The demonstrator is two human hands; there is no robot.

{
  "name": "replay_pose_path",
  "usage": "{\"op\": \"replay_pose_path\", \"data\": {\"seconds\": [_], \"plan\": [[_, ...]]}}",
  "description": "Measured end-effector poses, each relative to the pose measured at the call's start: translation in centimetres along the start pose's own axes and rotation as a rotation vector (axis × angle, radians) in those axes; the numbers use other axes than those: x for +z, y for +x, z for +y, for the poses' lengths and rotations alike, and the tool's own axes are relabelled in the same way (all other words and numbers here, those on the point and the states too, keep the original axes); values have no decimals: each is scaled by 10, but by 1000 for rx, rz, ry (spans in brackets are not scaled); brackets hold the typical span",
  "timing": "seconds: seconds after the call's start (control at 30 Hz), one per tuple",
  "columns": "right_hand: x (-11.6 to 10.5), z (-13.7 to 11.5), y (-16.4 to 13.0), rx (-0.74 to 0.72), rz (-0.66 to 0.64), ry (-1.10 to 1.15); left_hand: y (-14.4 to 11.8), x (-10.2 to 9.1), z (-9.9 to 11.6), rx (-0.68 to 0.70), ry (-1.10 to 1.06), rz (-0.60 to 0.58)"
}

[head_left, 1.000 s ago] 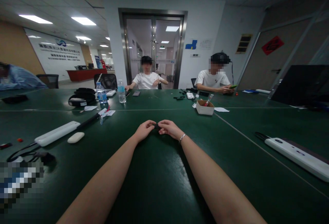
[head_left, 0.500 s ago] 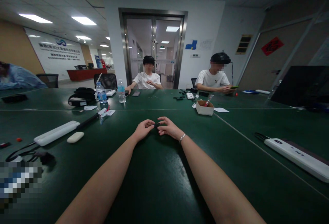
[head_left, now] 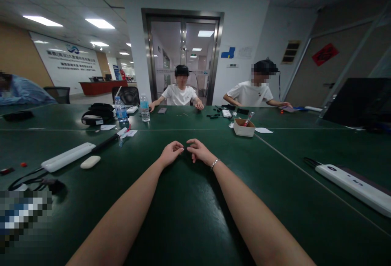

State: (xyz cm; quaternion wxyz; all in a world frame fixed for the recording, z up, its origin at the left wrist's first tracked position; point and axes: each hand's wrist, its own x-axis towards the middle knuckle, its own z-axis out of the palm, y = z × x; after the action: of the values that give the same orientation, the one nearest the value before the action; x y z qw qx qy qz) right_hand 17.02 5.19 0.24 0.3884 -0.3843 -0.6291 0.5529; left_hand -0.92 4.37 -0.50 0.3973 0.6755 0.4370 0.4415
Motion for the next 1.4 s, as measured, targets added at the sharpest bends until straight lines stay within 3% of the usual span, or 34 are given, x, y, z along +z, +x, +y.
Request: {"op": "replay_pose_path", "data": {"seconds": [0.1, 0.23, 0.37, 0.5, 0.63, 0.77, 1.1, 1.4], "plan": [[0, -2, -2, -41, -25, 40, 0, 0, 0, -7, -11, 3], [2, -3, -2, 48, -2, -3, -1, 1, 0, -3, -22, -12], [3, -2, -1, -44, -36, -25, -1, 0, 0, -11, -26, -1], [3, -1, 0, 30, -18, -21, -2, 0, 2, -14, -35, -1], [3, -1, 0, -41, -34, -24, -3, 0, 3, -32, -35, -7], [3, -1, 0, 14, -49, -60, -2, 0, 1, -29, -46, -25], [3, -1, 0, -2, -35, -106, 0, -1, 0, -42, -30, -70], [2, 1, 1, 4, -39, -177, -4, -1, 1, -25, 280, 14]]}}
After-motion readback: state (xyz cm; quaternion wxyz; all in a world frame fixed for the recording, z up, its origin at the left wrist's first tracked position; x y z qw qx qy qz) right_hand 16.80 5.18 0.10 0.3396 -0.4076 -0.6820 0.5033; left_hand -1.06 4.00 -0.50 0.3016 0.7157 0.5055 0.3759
